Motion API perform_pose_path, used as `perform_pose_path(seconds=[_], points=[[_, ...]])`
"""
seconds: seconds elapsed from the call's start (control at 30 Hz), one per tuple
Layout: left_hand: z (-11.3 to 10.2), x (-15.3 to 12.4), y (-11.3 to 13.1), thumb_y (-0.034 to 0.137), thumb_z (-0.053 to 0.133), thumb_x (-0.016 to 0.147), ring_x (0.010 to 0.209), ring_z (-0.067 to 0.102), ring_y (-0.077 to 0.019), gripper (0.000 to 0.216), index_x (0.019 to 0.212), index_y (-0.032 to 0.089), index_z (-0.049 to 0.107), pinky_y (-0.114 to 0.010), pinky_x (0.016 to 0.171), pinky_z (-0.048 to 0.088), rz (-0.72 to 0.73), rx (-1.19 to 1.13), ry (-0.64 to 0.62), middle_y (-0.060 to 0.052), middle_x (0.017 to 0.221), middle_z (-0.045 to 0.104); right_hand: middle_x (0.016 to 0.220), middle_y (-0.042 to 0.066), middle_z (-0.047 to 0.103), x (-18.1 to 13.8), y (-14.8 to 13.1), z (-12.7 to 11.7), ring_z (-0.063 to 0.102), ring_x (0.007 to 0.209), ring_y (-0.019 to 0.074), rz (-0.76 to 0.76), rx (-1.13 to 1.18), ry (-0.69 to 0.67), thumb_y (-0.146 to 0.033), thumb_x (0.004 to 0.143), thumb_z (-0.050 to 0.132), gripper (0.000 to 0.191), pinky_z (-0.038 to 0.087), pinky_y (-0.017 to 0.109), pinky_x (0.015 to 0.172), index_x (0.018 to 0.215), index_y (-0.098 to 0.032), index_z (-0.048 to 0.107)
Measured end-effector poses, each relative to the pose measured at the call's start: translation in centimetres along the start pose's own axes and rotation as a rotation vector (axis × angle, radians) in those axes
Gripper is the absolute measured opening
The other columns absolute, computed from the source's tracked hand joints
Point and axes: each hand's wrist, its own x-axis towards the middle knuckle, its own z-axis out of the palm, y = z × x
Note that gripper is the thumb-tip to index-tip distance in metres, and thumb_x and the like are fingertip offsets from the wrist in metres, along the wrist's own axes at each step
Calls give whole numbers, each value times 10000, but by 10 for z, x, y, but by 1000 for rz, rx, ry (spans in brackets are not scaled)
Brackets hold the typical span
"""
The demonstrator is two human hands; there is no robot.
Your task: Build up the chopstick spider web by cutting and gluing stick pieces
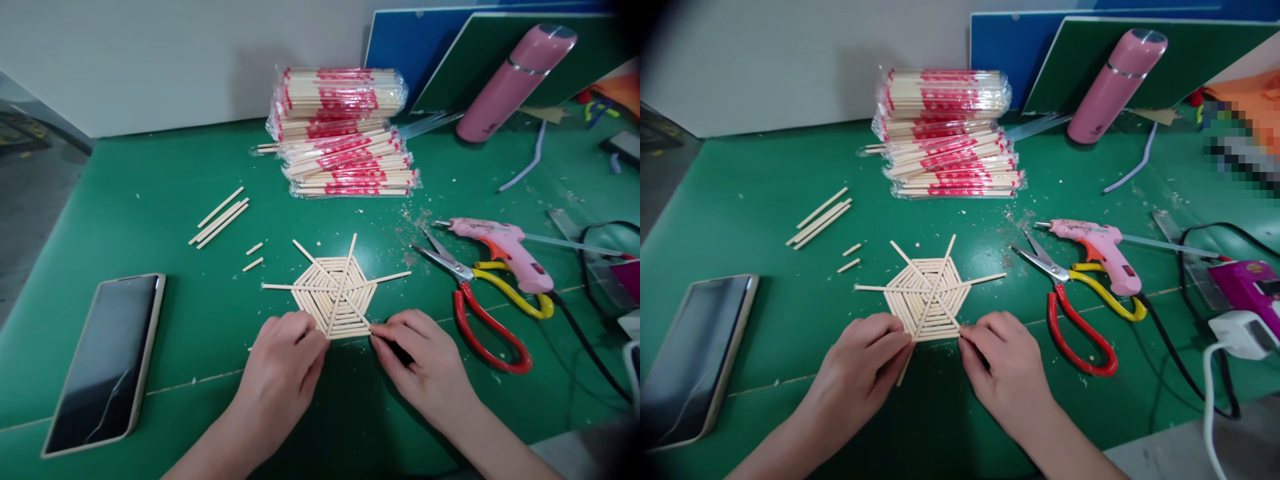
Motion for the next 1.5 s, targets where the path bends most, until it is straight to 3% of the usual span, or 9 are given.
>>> perform_pose_path(seconds=[0.67, 1.03, 1.33, 1.5], points=[[-2, 2, 1, 177, 338, 853, 703, 445, -159, 227, 702, 175, 507, -293, 592, 304, -17, 11, -59, -23, 770, 511, 746, 44, 569, 0, 1, 2, 515, 691, 145, -5, -9, 16, -181, 787, 507, 152, 426, 287, 613, 861, -180, 640], [0, 1, -1, 186, 354, 854, 723, 469, -166, 217, 739, 171, 538, -306, 621, 289, 73, 62, 24, -31, 757, 528, 741, 41, 566, 0, 0, 2, 516, 701, 149, -7, -9, 26, -180, 794, 492, 163, 422, 285, 628, 865, -185, 639], [-3, 4, 0, 200, 354, 853, 709, 489, -166, 232, 710, 167, 534, -304, 622, 291, 66, 110, -16, -29, 747, 540, 738, 43, 564, -1, -1, 2, 515, 708, 155, -10, 3, 38, -183, 791, 492, 159, 417, 291, 639, 852, -183, 640], [-7, -3, -1, 189, 350, 854, 725, 499, -175, 216, 763, 170, 544, -316, 641, 302, 93, 130, 31, -39, 781, 562, 739, 42, 572, 0, -3, 1, 519, 709, 156, -6, 18, 49, -184, 789, 490, 151, 420, 292, 642, 839, -182, 633]])
